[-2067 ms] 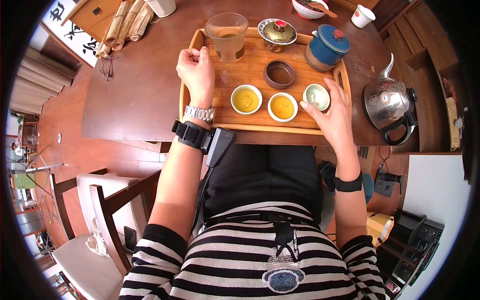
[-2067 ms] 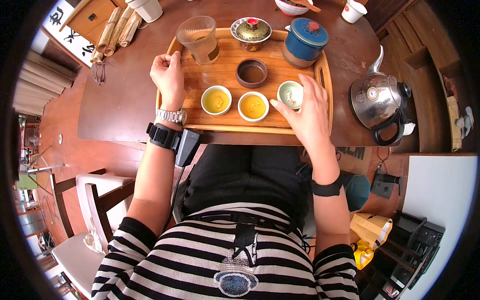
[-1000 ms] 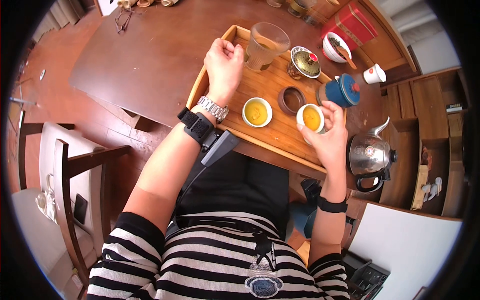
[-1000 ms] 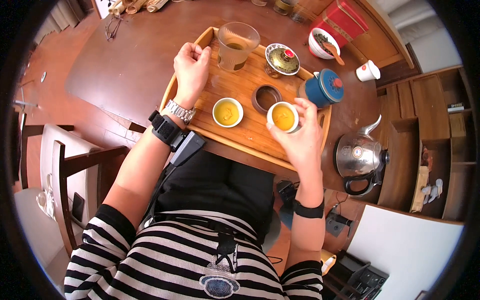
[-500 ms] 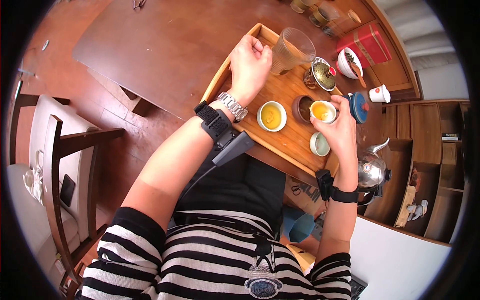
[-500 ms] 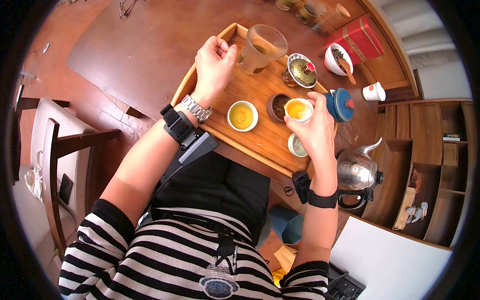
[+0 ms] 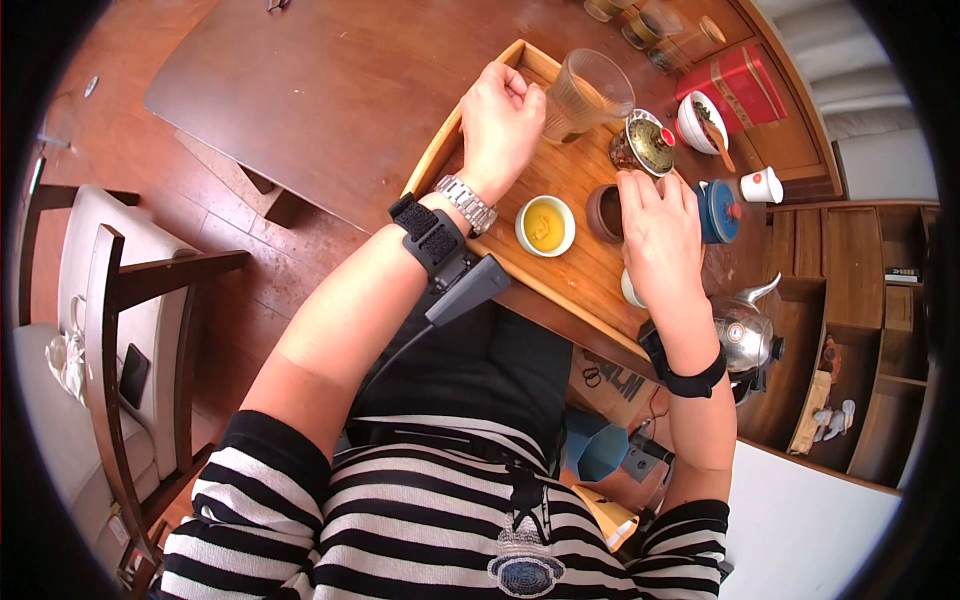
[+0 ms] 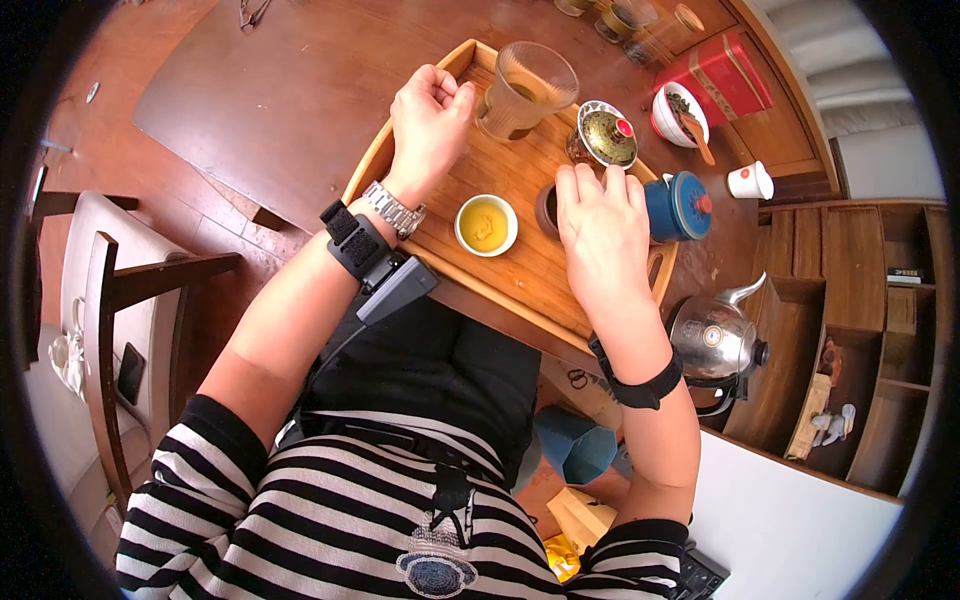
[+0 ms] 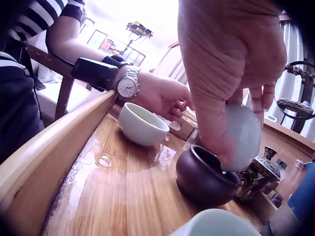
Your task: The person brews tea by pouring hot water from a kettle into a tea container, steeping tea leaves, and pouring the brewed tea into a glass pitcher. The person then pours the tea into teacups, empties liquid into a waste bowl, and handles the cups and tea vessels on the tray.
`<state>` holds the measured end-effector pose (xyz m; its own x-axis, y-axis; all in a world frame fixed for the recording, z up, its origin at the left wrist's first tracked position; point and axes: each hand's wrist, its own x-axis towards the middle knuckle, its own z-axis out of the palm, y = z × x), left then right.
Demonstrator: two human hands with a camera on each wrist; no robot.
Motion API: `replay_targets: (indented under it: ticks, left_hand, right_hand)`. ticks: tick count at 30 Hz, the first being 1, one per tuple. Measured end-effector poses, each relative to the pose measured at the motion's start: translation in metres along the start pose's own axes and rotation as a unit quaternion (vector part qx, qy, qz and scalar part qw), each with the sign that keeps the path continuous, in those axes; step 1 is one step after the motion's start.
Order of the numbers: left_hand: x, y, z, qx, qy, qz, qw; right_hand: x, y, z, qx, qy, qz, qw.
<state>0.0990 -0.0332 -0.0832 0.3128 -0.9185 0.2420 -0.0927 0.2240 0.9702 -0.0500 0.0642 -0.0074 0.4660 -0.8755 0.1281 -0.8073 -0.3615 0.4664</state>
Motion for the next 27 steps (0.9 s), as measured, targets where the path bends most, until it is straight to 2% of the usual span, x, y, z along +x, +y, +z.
replay_targets:
  ticks: [2,5,6,7,8,9,10,12,14,16,19,27]
  left_hand:
    - [0.000,0.000,0.000,0.002,0.000,-0.001,1.000]
    - [0.000,0.001,0.000,0.005,-0.002,-0.003,1.000]
    - [0.000,0.001,-0.001,0.007,-0.003,-0.004,1.000]
    - [0.000,0.001,-0.001,0.008,-0.005,-0.003,1.000]
    - [0.000,0.000,-0.001,0.006,-0.001,-0.001,1.000]
    - [0.000,0.000,0.000,0.005,0.001,0.000,1.000]
    - [0.000,0.000,0.000,0.006,-0.003,0.002,1.000]
    - [0.000,0.001,-0.001,0.009,0.001,0.012,1.000]
    - [0.000,0.001,-0.002,0.011,-0.004,0.014,1.000]
    - [0.001,0.004,-0.003,0.030,-0.011,0.005,0.999]
    - [0.001,0.000,-0.003,0.033,-0.007,0.019,0.999]
    - [0.002,0.000,-0.004,0.058,-0.014,0.018,0.998]
  right_hand:
    - [-0.005,0.005,0.000,0.001,0.019,0.004,1.000]
    - [-0.023,0.015,-0.003,0.186,0.017,0.149,0.971]
    - [-0.028,0.012,-0.003,0.186,0.017,0.149,0.971]
    - [-0.035,0.009,-0.004,0.297,0.027,0.228,0.927]
    - [-0.043,0.005,-0.005,0.402,0.037,0.303,0.863]
    - [-0.051,0.000,-0.002,0.435,0.036,0.306,0.846]
    - [-0.057,-0.010,0.001,0.487,0.045,0.321,0.811]
    - [-0.063,-0.029,0.002,0.498,0.031,0.339,0.797]
    - [-0.065,-0.041,0.005,0.485,0.028,0.340,0.805]
    - [-0.065,-0.046,0.012,0.416,0.033,0.301,0.858]
    - [-0.067,-0.052,0.024,0.378,0.050,0.288,0.878]
    - [-0.072,-0.047,0.021,0.375,0.051,0.290,0.879]
